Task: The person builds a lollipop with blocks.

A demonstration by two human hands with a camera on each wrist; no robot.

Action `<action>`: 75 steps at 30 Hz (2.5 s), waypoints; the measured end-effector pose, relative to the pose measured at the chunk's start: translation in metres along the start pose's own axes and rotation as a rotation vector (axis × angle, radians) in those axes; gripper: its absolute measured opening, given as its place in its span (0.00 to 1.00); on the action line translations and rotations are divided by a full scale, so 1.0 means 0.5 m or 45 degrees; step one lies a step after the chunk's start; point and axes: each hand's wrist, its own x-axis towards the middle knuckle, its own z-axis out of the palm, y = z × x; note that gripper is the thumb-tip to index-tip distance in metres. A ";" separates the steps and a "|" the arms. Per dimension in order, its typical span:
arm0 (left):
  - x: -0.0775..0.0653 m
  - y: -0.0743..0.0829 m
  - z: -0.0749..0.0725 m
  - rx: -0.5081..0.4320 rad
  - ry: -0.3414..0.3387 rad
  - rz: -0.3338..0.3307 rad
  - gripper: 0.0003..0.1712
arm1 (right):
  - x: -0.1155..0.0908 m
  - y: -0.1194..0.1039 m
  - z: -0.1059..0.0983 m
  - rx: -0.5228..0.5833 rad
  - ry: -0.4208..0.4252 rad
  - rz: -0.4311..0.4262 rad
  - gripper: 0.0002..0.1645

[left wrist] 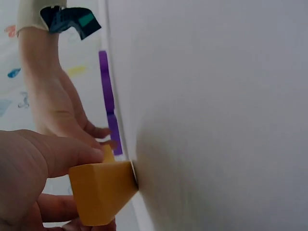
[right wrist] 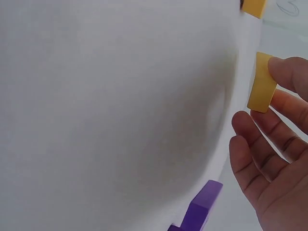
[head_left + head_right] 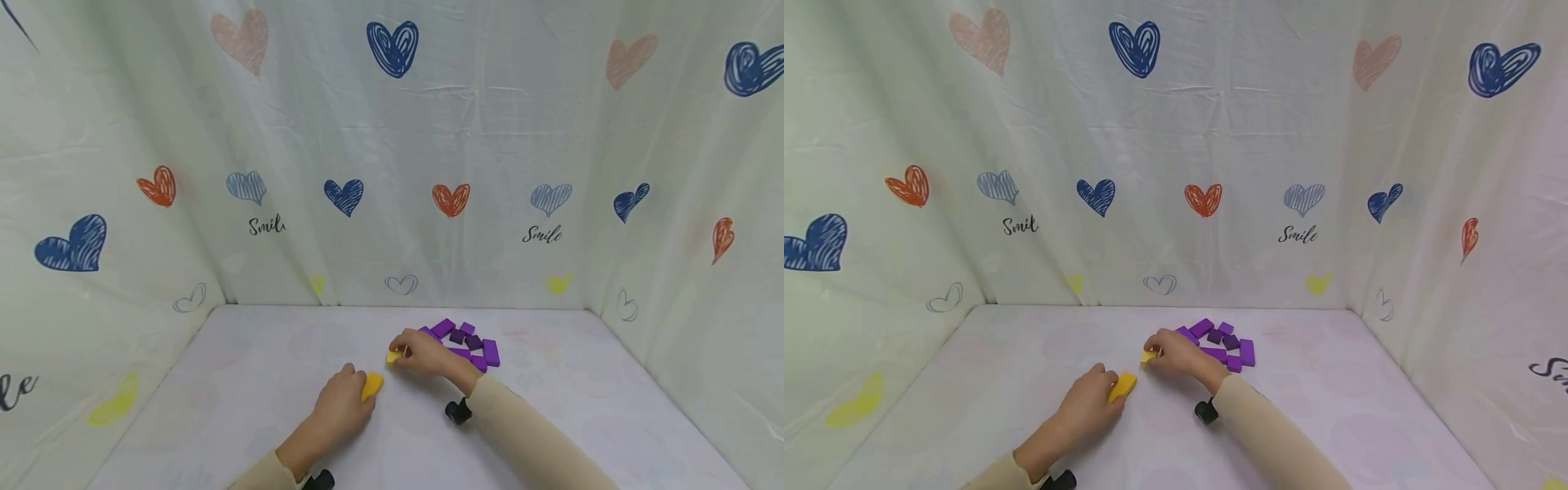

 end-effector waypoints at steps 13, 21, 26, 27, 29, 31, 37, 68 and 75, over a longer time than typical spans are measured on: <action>-0.015 0.029 0.007 -0.034 -0.115 -0.064 0.24 | -0.010 -0.005 0.010 -0.014 -0.038 0.002 0.16; -0.006 0.017 0.005 -0.209 -0.238 -0.119 0.30 | -0.009 -0.009 0.013 0.005 -0.057 0.017 0.17; -0.002 0.021 -0.004 -0.286 -0.325 -0.178 0.28 | -0.012 0.001 0.008 0.066 -0.060 0.068 0.15; -0.002 0.022 -0.005 -0.302 -0.335 -0.191 0.29 | -0.013 0.002 0.006 0.083 -0.057 0.080 0.14; -0.003 0.024 -0.005 -0.315 -0.350 -0.206 0.29 | -0.015 0.004 0.005 0.114 -0.054 0.089 0.12; -0.006 0.025 -0.005 -0.335 -0.358 -0.216 0.30 | -0.015 0.004 0.007 0.142 -0.061 0.093 0.11; -0.015 0.034 0.002 -0.421 -0.353 -0.234 0.32 | -0.007 0.001 0.015 0.189 -0.072 0.085 0.10; -0.028 0.047 0.014 -0.591 -0.326 -0.209 0.39 | -0.003 -0.010 0.015 0.291 -0.170 0.043 0.09; -0.025 0.051 0.015 -0.565 -0.328 -0.244 0.41 | -0.009 -0.015 0.010 0.304 -0.175 0.043 0.09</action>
